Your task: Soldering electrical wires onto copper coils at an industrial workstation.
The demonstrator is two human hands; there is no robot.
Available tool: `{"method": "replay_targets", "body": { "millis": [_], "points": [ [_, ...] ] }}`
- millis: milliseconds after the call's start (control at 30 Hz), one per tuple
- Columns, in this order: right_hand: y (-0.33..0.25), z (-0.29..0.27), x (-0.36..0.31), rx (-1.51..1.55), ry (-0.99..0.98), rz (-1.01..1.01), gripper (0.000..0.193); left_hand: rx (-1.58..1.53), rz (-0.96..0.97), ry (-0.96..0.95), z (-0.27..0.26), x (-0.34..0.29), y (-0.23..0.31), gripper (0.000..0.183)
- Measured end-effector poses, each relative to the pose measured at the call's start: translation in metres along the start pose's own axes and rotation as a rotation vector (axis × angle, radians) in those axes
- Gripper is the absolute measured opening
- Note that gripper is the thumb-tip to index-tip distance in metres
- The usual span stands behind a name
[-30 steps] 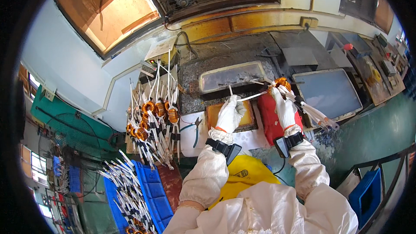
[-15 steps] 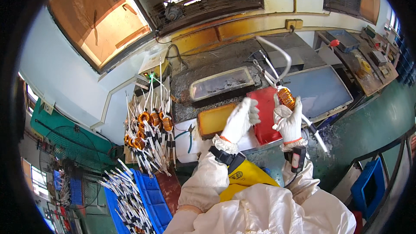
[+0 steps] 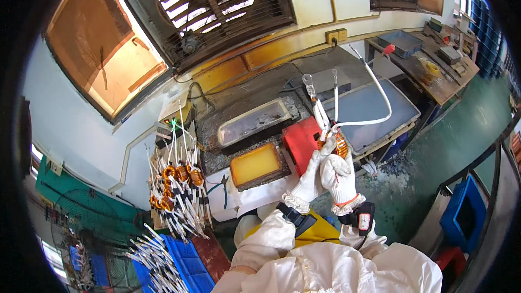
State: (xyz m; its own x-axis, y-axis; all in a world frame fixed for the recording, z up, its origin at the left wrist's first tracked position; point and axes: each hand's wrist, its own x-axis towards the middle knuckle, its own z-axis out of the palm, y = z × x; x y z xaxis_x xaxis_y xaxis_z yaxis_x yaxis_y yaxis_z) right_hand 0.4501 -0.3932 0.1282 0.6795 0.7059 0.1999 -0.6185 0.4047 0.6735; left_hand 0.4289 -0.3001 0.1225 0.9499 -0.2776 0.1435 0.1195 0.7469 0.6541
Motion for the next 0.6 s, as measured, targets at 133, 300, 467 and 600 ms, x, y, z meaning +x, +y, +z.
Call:
{"method": "replay_targets", "body": {
  "millis": [133,300,467,600],
  "points": [
    [0.016,0.001,-0.002,-0.013,0.047,0.045,0.030,-0.085,-0.024,0.110,-0.022,0.007,-0.015,0.058],
    [0.021,0.009,-0.002,-0.120,0.227,0.032,0.037,-0.055,-0.060,0.357,-0.014,0.004,-0.007,0.048],
    [0.024,0.005,-0.012,-0.960,0.266,0.009,0.040,0.140,-0.025,0.510,-0.043,0.006,-0.003,0.048],
    [0.041,0.010,-0.014,-2.049,0.437,-0.598,0.031,0.435,-0.040,0.496,-0.011,0.000,0.021,0.052]
  ]
}}
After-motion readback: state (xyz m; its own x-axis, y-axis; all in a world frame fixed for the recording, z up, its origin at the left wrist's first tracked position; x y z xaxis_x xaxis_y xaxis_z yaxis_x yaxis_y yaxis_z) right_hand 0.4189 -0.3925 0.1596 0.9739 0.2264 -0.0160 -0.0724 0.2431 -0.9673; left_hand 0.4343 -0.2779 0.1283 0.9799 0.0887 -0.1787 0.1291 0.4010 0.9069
